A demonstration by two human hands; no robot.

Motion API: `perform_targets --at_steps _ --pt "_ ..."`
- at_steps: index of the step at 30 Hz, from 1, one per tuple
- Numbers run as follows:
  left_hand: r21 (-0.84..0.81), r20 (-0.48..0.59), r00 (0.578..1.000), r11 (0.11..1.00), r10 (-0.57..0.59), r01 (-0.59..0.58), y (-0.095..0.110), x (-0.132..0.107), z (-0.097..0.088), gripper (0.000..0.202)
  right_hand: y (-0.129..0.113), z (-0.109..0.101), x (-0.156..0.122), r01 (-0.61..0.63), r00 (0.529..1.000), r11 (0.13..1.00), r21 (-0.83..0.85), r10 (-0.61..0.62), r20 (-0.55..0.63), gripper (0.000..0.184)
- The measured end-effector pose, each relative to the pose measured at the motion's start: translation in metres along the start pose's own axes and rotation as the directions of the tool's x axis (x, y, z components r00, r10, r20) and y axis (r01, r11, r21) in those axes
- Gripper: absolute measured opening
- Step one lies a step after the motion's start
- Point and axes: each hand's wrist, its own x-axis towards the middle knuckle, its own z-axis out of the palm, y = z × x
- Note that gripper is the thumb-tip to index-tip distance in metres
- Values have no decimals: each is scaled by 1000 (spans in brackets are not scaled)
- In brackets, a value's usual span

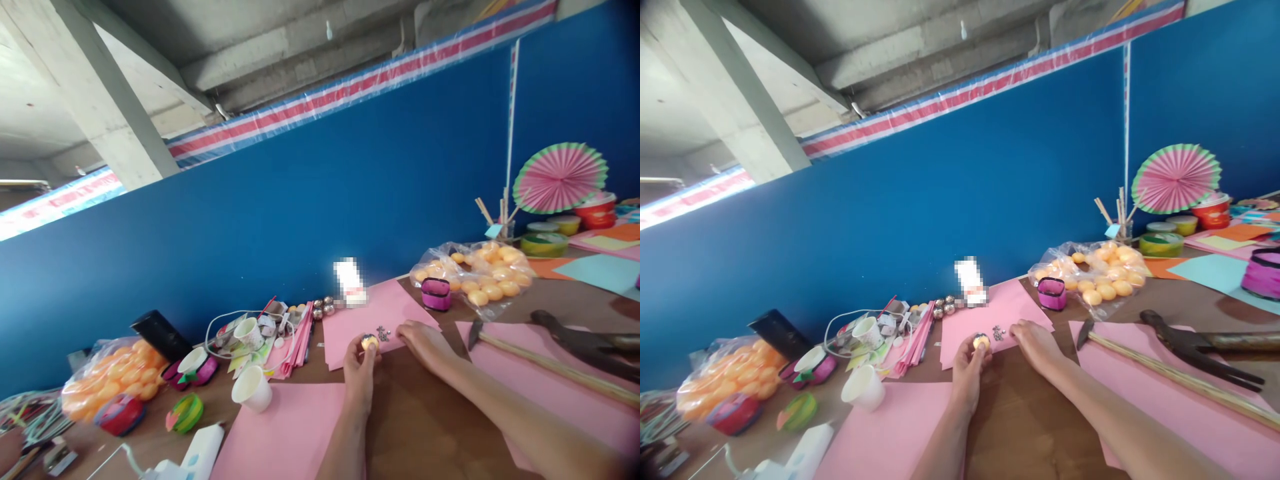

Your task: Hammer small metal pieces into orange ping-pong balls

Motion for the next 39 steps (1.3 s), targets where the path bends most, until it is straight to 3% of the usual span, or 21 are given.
perform_targets --at_steps 31,39 --pt "74 62 998 997 25 -29 5 -4 3 47 0 0 -1 5 997 1000 19 -4 -75 19" --pt "46 98 995 999 9 -13 2 -2 1 48 2 6 2 51 990 986 160 -29 -139 13"
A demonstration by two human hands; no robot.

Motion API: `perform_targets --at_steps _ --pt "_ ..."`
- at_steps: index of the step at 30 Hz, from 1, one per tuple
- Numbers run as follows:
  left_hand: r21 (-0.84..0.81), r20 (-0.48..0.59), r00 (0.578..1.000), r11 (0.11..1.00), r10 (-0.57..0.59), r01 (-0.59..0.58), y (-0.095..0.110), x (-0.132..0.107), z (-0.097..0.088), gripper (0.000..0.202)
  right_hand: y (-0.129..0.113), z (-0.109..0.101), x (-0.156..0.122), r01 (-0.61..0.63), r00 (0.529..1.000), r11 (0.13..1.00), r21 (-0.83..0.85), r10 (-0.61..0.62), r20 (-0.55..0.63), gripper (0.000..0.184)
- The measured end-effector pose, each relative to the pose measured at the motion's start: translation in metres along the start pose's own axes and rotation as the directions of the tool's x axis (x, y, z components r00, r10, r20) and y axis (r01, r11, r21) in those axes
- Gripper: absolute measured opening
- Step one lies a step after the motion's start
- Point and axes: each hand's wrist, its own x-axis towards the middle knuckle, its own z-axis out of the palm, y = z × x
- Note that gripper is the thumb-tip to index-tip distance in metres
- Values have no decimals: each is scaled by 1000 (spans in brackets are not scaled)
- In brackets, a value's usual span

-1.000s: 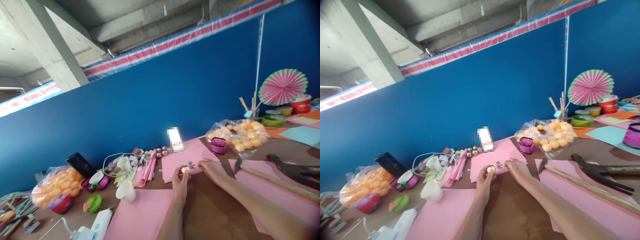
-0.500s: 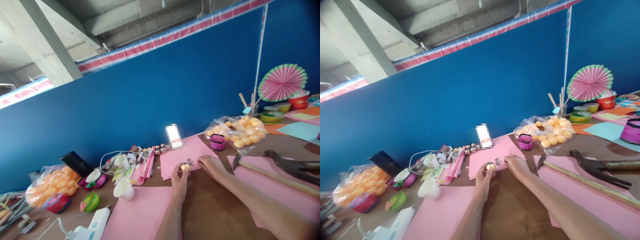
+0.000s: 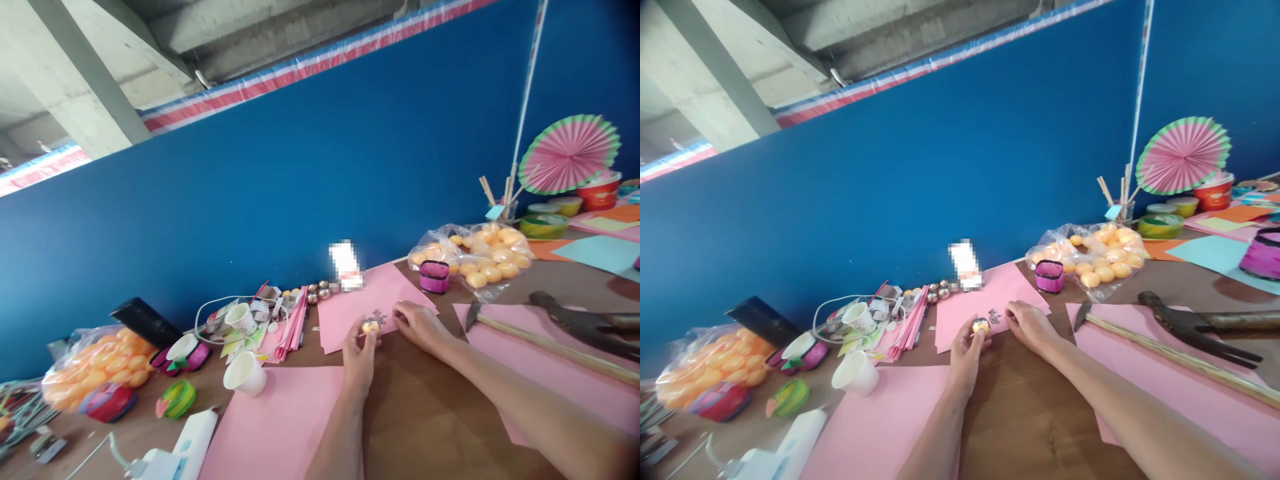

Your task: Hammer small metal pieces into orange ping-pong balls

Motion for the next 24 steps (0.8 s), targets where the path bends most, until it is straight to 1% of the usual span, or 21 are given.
perform_targets --at_steps 6,8,9,10,11,13,15,16,17,18,20,22,24 --pt "-52 3 1000 998 -28 28 2 -1 0 48 -1 -1 1 -3 1000 999 52 4 -3 13" --pt "-53 1 1000 998 -30 30 2 -2 0 48 -3 -2 2 -42 999 986 159 43 -3 14" --pt "-49 2 1000 998 -29 29 2 -2 0 49 -5 -1 2 -79 997 964 256 78 13 15" --pt "-44 -1 1000 999 -28 28 2 -1 0 49 -7 -1 2 -122 993 920 371 115 41 16" --pt "-41 -5 1000 999 -29 29 1 -1 0 50 -10 0 3 -164 987 855 492 144 78 17" --pt "-41 -12 999 999 -29 29 1 -1 0 51 -17 1 3 -223 975 695 683 168 148 19" --pt "-47 -11 1000 999 -26 26 0 0 0 50 -23 1 3 -252 968 562 788 158 196 20" --pt "-50 -9 1000 998 -25 24 0 0 1 49 -26 1 2 -258 966 521 814 145 213 20" --pt "-50 -5 1000 999 -23 23 -1 0 1 48 -29 1 2 -258 966 501 826 126 225 20" --pt "-47 -4 1000 999 -22 21 -1 0 1 47 -30 1 1 -249 968 503 828 103 229 19" --pt "-42 -8 1000 999 -15 15 -1 0 1 46 -31 2 1 -215 975 541 813 66 213 18" --pt "-38 -10 1000 999 -3 3 -1 0 2 45 -31 3 1 -192 979 574 796 52 199 17" --pt "-42 0 1000 999 11 -11 0 -1 2 44 -30 4 0 -189 979 581 792 50 197 17"
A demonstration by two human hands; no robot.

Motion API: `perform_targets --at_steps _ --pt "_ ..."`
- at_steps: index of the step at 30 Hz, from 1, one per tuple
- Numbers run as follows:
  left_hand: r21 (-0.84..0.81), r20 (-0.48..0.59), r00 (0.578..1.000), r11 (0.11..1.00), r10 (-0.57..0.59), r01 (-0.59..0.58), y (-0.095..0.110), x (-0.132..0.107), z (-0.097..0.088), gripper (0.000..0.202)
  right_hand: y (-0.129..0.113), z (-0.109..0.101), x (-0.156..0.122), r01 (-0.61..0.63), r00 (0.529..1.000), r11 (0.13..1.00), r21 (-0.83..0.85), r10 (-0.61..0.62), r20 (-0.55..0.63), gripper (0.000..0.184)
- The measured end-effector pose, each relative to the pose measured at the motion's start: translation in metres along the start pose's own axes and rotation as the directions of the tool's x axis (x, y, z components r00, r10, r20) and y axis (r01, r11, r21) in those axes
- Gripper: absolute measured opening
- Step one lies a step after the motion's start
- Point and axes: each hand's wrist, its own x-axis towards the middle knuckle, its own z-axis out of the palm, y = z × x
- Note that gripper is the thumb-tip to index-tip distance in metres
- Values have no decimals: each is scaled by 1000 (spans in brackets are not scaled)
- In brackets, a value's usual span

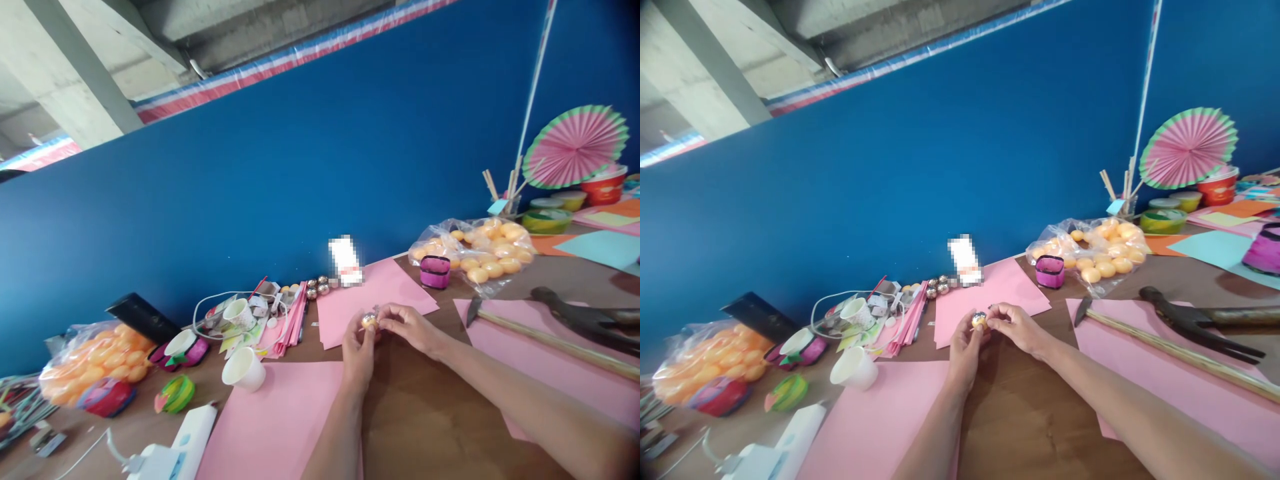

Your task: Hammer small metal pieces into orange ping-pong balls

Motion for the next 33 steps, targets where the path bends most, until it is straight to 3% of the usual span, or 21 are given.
perform_targets --at_steps 10,20,33 --pt "25 49 998 999 40 -41 -5 2 -3 47 -5 3 -2 -45 999 999 25 45 13 23" --pt "79 65 995 993 79 -84 -6 3 -5 46 -2 5 -2 -75 997 982 175 70 35 21" --pt "106 71 994 990 86 -94 -5 2 -5 47 5 3 -2 -116 993 981 153 110 45 26"
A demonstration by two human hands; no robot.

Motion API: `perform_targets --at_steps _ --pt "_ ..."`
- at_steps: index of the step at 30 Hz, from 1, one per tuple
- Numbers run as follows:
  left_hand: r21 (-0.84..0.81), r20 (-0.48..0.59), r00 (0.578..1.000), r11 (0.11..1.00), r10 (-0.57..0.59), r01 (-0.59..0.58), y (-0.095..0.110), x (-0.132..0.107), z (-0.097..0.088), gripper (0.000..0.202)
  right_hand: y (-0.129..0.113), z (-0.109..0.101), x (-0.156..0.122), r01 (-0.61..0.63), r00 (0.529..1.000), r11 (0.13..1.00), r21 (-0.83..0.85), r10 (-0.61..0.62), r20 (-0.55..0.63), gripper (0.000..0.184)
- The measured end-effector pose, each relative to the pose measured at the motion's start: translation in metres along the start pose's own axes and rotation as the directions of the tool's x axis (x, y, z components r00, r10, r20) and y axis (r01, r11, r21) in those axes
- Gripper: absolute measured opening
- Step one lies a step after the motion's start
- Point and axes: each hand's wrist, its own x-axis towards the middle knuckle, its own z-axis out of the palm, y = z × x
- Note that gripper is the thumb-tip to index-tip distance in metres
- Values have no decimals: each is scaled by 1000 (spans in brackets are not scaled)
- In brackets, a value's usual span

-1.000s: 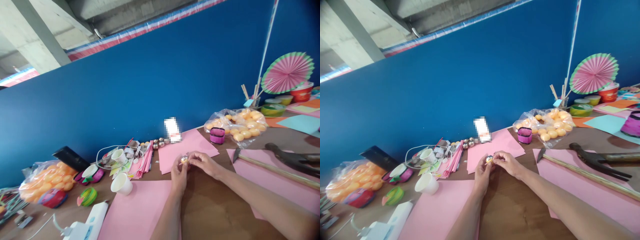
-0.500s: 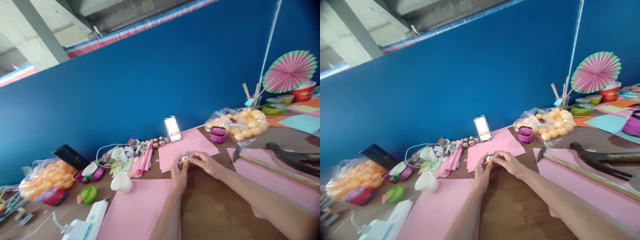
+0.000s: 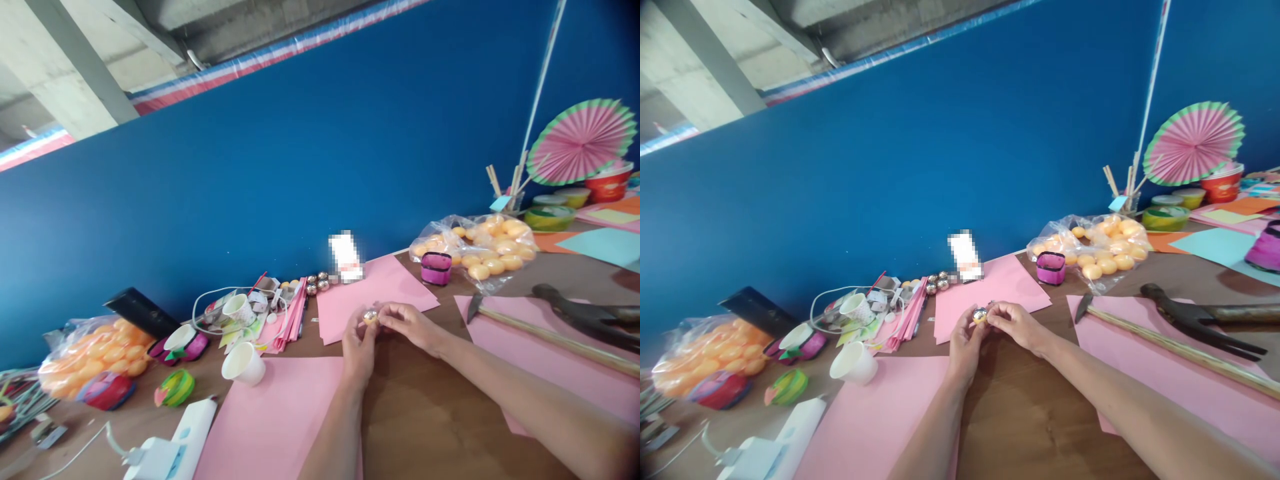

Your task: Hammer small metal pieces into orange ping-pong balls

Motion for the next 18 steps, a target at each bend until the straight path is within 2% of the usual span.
perform_targets --at_steps 11,18 --pt "17 17 1000 1000 -5 4 -1 2 0 46 -4 0 -1 -24 1000 999 -35 24 13 31" --pt "121 12 999 992 30 -31 0 1 -1 44 -3 -4 -1 -99 995 994 37 98 19 31"
